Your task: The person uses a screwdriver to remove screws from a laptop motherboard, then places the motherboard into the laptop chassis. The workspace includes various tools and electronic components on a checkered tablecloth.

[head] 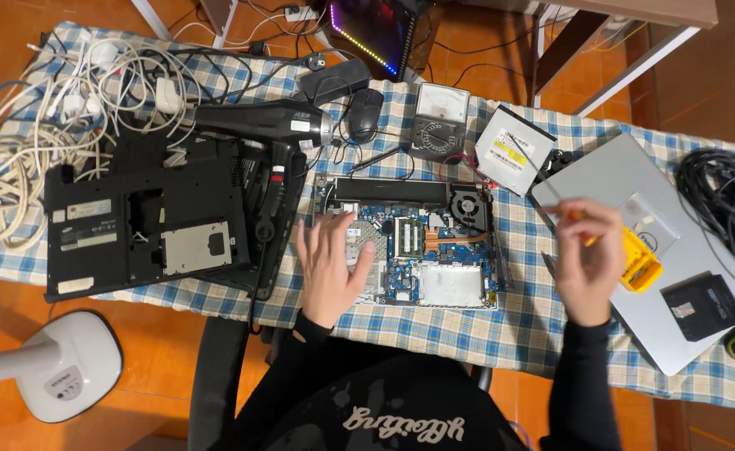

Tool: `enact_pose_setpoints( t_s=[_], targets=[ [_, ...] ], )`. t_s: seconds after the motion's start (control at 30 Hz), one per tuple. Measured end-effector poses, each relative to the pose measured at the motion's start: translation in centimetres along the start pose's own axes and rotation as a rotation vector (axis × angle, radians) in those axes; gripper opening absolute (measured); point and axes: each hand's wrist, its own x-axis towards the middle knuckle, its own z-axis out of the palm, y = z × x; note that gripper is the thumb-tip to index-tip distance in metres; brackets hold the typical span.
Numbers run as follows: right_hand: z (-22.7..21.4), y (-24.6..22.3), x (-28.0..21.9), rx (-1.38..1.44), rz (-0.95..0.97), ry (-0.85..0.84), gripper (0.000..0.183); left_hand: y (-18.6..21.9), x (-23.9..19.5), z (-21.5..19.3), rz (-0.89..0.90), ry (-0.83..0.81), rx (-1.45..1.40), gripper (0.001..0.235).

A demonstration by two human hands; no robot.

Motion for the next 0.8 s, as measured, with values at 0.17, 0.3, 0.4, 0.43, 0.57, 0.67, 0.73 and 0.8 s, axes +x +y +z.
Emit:
enact_pose_setpoints(
  t_s=[0.17,0.3,0.4,0.43,0.57,0.67,0.73,0.8],
  targets=[
    [2.5,0.0,-5.7,-0.220,0.221,0.020,0.005,-0.1,0.0,0.2,0.031,-0.033,0.020,0.052],
    [3.0,0.1,-7.9,-0.256,0.208,0.030,0.016,0.1,-0.1,-0.6,-0.022,-0.043,0.004,0.050],
    [2.4,0.8,-8.7,-0.286,0.252,0.044,0.022,0.3,-0.4,-1.5,-0.105,-0.043,0.002,0.050],
    [2.0,0.9,-9.1,-0.303,0.272,0.049,0.025,0.4,-0.9,-1.7,-0.143,-0.048,-0.003,0.051],
    [1.8,1.3,-10.0,-0.380,0.239,0.019,0.029,0.3,-0.9,-1.1,-0.118,0.002,0.034,0.053],
    [2.4,1.2,-10.0,-0.334,0.315,0.015,0.027,0.2,-1.3,-0.7,-0.098,-0.015,0.093,0.055],
    [2.6,1.0,-9.7,-0.327,0.404,-0.005,0.025,0.1,-1.3,-0.5,-0.092,-0.021,0.112,0.055],
    [2.6,0.7,-9.5,-0.351,0.418,-0.022,0.024,0.0,-1.4,-0.4,-0.097,-0.037,0.110,0.056]
  ],
)
